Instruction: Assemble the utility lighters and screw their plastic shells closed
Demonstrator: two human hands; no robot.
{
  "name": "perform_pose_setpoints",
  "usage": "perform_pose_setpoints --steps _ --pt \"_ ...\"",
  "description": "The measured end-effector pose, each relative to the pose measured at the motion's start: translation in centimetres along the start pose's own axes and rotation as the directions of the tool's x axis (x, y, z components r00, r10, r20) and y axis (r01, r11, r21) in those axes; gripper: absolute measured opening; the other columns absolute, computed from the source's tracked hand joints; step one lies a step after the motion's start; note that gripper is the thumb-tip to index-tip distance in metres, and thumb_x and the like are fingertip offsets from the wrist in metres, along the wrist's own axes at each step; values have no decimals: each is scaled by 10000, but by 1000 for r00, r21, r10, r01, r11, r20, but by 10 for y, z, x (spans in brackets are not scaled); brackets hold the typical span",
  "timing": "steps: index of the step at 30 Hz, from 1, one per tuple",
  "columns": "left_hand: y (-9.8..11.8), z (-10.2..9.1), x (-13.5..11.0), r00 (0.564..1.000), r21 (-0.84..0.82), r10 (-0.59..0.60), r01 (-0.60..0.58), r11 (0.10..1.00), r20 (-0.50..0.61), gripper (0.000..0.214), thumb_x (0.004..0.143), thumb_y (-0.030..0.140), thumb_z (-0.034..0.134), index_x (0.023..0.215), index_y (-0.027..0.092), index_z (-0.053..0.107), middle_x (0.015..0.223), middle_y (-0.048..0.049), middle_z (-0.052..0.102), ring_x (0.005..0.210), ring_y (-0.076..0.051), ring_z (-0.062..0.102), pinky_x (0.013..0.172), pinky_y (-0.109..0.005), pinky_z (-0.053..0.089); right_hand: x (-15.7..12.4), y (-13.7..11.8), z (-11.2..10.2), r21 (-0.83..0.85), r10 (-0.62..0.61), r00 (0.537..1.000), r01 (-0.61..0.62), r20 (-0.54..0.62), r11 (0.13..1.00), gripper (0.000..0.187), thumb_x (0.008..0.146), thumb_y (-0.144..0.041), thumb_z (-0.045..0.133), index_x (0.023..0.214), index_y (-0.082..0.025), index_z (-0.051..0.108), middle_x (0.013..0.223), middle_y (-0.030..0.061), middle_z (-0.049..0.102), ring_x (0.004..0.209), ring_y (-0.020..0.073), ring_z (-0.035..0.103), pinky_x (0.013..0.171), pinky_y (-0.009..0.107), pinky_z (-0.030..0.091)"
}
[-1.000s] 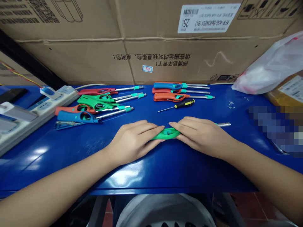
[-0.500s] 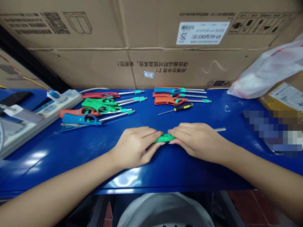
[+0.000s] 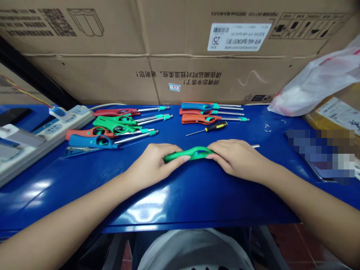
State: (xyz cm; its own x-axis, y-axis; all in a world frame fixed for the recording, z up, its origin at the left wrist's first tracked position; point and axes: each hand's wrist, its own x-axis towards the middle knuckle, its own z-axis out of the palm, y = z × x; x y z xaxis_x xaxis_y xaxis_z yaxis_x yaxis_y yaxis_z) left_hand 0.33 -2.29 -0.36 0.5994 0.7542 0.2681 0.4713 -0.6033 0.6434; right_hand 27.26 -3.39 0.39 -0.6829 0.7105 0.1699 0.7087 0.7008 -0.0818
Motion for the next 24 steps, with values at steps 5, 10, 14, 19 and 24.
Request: perform_pose_setpoints --steps 5,10,14,19,24 --pt "-8 -8 4 985 -116 -171 171 978 12 389 957 488 625 832 148 768 735 -37 748 635 -149 654 573 -227 468 -8 28 -13 -122 52 999 -53 -10 991 438 957 -445 651 1266 -135 631 1160 151 752 1040 329 713 892 470 529" --pt "-8 -18 8 973 -266 -230 220 939 -6 407 914 506 669 758 142 765 613 -22 700 466 -92 510 423 -193 348 -27 61 -30 -91 48 999 -48 -6 995 210 1005 -351 550 1032 -206 700 993 80 791 885 269 737 842 431 518" --pt "-1 -19 9 975 -322 -224 214 922 7 379 920 464 672 739 142 756 573 -8 671 440 -78 476 406 -181 336 -31 56 -36 18 -13 998 14 -61 1000 280 1038 -367 492 1017 -225 733 967 60 800 867 237 727 846 393 501" --pt "4 -6 2 988 -268 -149 155 951 41 304 927 422 675 859 142 771 705 -34 743 570 -128 631 504 -193 466 -16 19 -27 38 -67 992 63 106 997 362 1079 -340 394 982 -207 717 910 63 748 820 225 669 796 375 456" --pt "3 6 -3 1000 -179 -29 30 983 5 213 929 345 691 962 161 792 828 -39 784 665 -137 684 581 -194 506 -7 2 -25 39 -88 993 86 75 996 337 1072 -257 380 890 -183 653 820 50 680 752 201 624 715 328 444"
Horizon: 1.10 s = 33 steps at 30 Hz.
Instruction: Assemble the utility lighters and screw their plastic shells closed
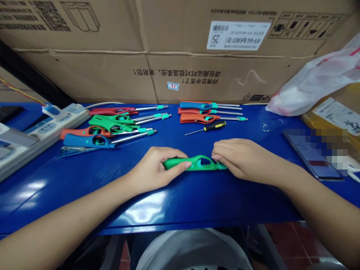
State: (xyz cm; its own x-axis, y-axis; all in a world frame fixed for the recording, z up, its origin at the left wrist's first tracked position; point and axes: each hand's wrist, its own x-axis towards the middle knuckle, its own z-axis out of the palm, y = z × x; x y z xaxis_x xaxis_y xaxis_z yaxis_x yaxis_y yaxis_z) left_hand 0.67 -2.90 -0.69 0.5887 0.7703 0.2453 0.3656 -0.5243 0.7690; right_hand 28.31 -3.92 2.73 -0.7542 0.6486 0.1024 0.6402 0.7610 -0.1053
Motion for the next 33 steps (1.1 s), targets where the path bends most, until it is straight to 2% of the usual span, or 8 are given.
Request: perform_pose_setpoints --steps 5,9,12,14,18,22,29,33 --pt "2 -7 2 991 6 15 -14 1000 -132 213 915 354 705 921 155 781 792 -34 777 623 -131 674 542 -188 499 -12 13 -9 23 43 996 -41 -76 999 298 1058 -323 434 1123 -166 679 1091 107 741 984 245 689 872 384 485" --pt "3 -10 3 978 46 57 -48 998 -199 191 915 336 705 902 158 772 755 -19 771 590 -119 667 535 -182 500 -15 18 -1 28 21 994 -18 -104 999 263 1059 -324 472 1087 -183 692 1002 76 759 898 223 695 845 365 486" --pt "2 -8 2 974 78 111 -97 992 -198 155 911 305 717 896 160 767 786 -17 782 613 -114 685 574 -179 519 -14 15 10 38 2 990 3 -144 999 254 1062 -291 460 1039 -161 677 947 69 739 837 201 677 789 320 491" --pt "2 -6 1 974 94 127 -111 989 -187 120 908 275 723 911 162 762 817 -11 786 643 -108 695 610 -172 527 -14 13 16 -4 -3 991 3 -132 1000 272 1066 -288 431 990 -156 656 891 62 712 758 196 652 711 309 476" --pt "3 -3 -1 982 116 102 -85 990 -156 85 917 238 720 949 166 751 850 6 776 686 -94 694 657 -165 520 -16 11 21 -108 14 997 -22 -70 994 273 1058 -257 391 893 -178 593 772 29 637 620 189 575 597 314 405" --pt "4 -1 -2 987 102 83 -69 992 -139 85 930 240 707 954 167 742 824 19 760 652 -79 663 633 -161 496 -17 10 22 -113 29 996 -38 -80 993 237 1040 -235 406 853 -200 548 729 6 594 592 177 542 567 313 360" --pt "0 2 1 993 77 32 -24 997 -109 109 937 265 698 943 166 743 807 20 754 636 -79 642 615 -166 484 -14 9 30 -2 74 996 -74 -58 997 248 1031 -230 421 814 -207 539 697 -6 569 577 165 531 549 308 366" --pt "-1 -4 5 992 98 12 0 995 -128 140 919 303 721 953 171 751 866 8 771 712 -94 684 672 -170 508 -12 17 35 147 127 983 -108 -132 983 195 1042 -278 470 962 -191 626 840 33 669 751 188 645 667 310 471"
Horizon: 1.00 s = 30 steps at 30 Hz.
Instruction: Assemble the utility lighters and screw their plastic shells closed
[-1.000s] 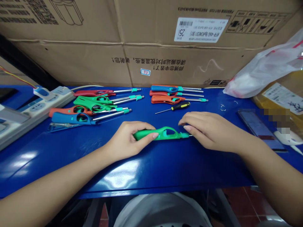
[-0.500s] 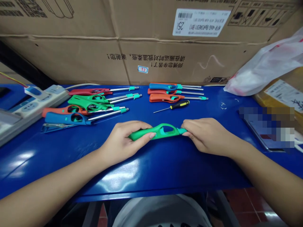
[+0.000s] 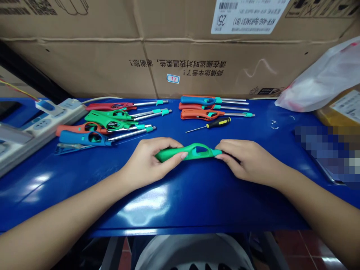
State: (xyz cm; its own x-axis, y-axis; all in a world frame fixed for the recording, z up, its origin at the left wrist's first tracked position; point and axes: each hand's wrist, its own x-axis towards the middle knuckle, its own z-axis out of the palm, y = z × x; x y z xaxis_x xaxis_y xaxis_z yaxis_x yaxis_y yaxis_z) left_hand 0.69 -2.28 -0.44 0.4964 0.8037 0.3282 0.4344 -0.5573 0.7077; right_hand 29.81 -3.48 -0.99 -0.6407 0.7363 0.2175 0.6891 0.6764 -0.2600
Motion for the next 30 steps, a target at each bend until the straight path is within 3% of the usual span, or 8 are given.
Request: perform_pose_setpoints --steps 3,7,11,15,21,24,30 --pt "-2 -3 2 999 -8 -48 47 999 -19 254 896 364 747 1060 171 751 976 -25 787 840 -142 729 741 -202 543 1 11 -3 77 -15 993 24 -118 997 136 1017 -265 553 1080 -201 656 981 60 717 903 201 683 798 318 519" --pt "-11 -2 2 992 -66 -121 118 991 -38 349 921 403 722 1165 155 742 1007 -55 783 843 -152 726 717 -224 569 0 30 -9 83 44 976 -26 -215 996 52 963 -263 640 987 -220 657 932 47 702 853 197 672 778 321 528" --pt "-21 1 1 997 11 28 -29 1000 68 393 854 372 812 1170 146 753 1024 -67 755 836 -154 697 787 -266 580 -2 41 -8 118 59 993 -47 -104 992 90 979 -305 609 978 -227 653 929 45 660 825 191 647 748 324 518" --pt "-28 4 1 987 107 116 -128 986 112 395 869 353 800 1210 161 740 1108 -85 735 1018 -210 672 937 -346 558 -1 42 -4 168 55 997 -63 47 984 194 999 -388 580 1114 -254 660 1080 74 634 980 225 641 878 374 529" --pt "-27 6 -1 988 163 123 -136 977 91 338 903 339 750 1192 164 741 1086 -80 715 1004 -220 640 933 -386 547 16 46 -3 42 160 977 -155 -139 987 315 1040 -312 447 1300 -210 594 1306 143 595 1266 284 568 1114 474 447" --pt "-25 5 -2 988 178 109 -127 976 109 341 921 359 719 1204 169 737 1082 -79 706 991 -225 636 925 -402 545 27 54 -2 -146 208 969 -227 -133 963 408 993 -291 512 1372 -149 560 1343 189 551 1221 338 573 1079 521 470" --pt "-24 2 -2 984 177 77 -106 978 164 327 945 381 684 1211 199 740 1025 -68 679 952 -229 640 893 -408 540 38 56 -4 -205 255 963 -269 -91 941 286 950 -267 571 1206 -148 618 1247 215 560 1133 375 577 967 567 502"
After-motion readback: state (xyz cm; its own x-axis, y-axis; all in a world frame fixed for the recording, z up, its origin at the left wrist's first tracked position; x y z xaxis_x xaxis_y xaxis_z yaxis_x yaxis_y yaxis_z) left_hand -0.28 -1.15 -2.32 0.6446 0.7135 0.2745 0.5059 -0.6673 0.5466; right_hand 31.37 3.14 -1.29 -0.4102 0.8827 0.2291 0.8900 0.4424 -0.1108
